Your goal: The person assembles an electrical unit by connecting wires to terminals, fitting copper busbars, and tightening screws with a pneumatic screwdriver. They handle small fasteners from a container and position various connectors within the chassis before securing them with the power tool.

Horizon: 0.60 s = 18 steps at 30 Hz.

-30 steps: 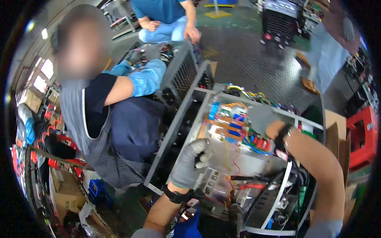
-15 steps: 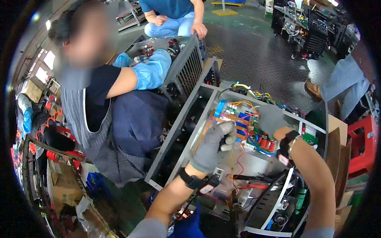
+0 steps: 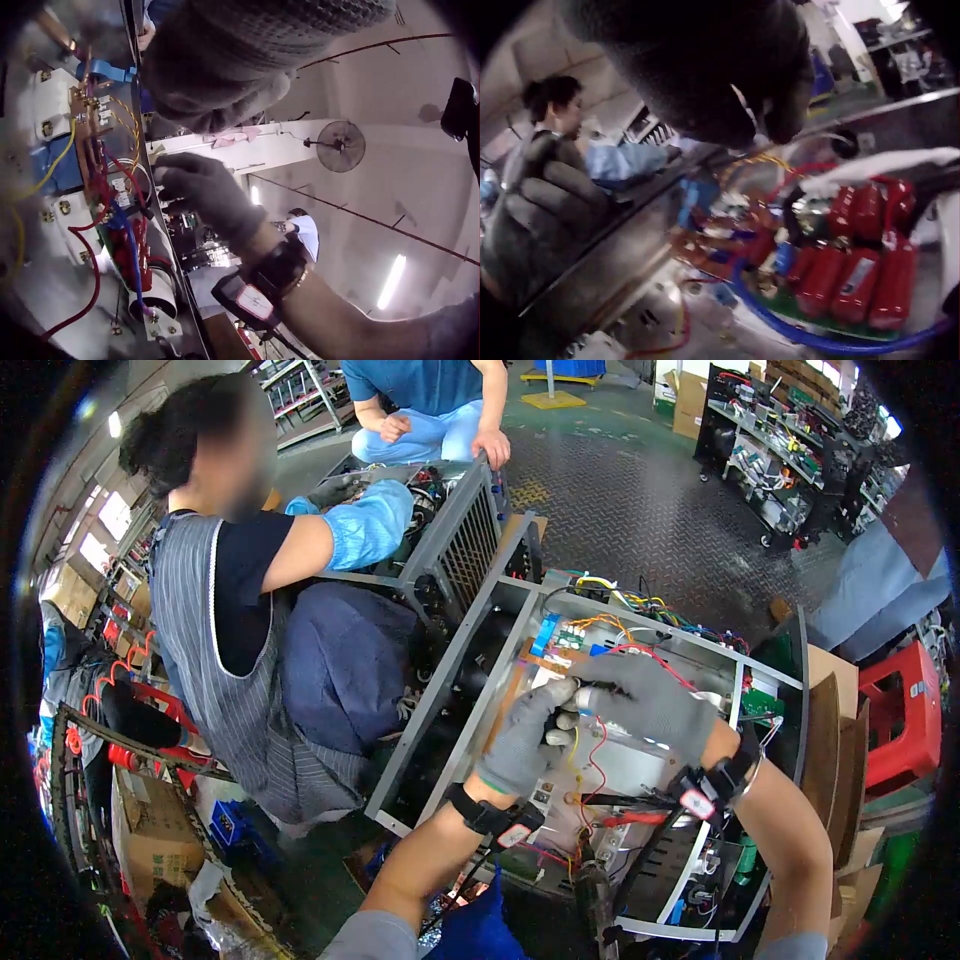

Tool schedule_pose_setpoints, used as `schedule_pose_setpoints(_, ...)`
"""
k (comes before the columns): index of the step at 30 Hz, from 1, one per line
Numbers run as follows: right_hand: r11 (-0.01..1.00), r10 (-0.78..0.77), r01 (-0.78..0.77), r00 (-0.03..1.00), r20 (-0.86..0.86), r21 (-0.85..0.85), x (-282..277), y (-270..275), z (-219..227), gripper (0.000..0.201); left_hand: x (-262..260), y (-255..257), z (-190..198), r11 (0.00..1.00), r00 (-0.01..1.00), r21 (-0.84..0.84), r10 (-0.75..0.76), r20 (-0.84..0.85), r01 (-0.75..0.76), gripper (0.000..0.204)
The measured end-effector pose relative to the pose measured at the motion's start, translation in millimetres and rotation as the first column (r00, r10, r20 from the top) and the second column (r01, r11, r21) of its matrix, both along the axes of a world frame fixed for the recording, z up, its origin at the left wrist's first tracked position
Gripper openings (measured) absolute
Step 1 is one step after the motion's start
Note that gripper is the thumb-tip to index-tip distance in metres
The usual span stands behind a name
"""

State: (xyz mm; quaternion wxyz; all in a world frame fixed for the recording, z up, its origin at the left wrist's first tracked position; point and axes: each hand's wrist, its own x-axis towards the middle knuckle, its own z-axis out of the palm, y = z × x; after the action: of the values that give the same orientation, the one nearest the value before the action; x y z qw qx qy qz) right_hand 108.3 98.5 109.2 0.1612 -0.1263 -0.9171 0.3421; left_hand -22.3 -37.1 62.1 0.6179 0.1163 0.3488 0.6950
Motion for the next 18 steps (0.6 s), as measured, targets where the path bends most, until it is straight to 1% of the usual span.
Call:
schedule_pose_setpoints(1,0.999,0.036,-0.037,0.999,-0.041,-0.032,1.4,-4.1,-0.2,0.032,-0.1,1.1,-5.1,0.999,0.999,0.02,-0.03,0.043,0.03,0.015)
schedule_pose_setpoints(2,0.99,0.01,-0.012,1.0,-0.017,-0.142,3.2,-4.0,2.4,0.03,0.4,1.6,-8.9,0.998,0.994,0.04,-0.061,0.087,0.057,0.016)
schedule_pose_setpoints(4,0.935,-0.031,0.041,0.999,0.035,-0.353,6.8,-3.5,8.4,0.027,2.5,2.1,-11.9,0.994,0.99,0.09,-0.072,0.125,0.061,0.016)
schedule_pose_setpoints(7,0.903,0.022,-0.019,1.0,0.002,-0.428,5.3,-2.5,11.2,0.024,4.0,3.3,-23.9,0.989,0.98,0.126,-0.095,0.173,0.074,0.017)
schedule_pose_setpoints(10,0.935,-0.008,0.004,1.0,-0.01,-0.354,5.0,-4.5,12.9,0.025,3.9,6.6,-28.9,0.982,0.955,0.158,-0.14,0.26,0.101,0.017)
schedule_pose_setpoints(11,0.924,-0.017,0.024,1.0,0.022,-0.383,5.1,-4.8,14.2,0.025,4.3,7.0,-29.7,0.98,0.941,0.169,-0.155,0.3,0.107,0.017)
schedule_pose_setpoints(13,0.897,-0.03,0.067,0.995,0.091,-0.437,6.5,-4.5,16.8,0.025,6.0,8.3,-32.6,0.972,0.93,0.197,-0.189,0.316,0.13,0.018)
schedule_pose_setpoints(18,0.923,-0.015,0.04,0.998,0.069,-0.383,12.0,1.5,2.7,0.025,11.2,7.2,-36.3,0.968,0.922,0.206,-0.206,0.327,0.143,0.018)
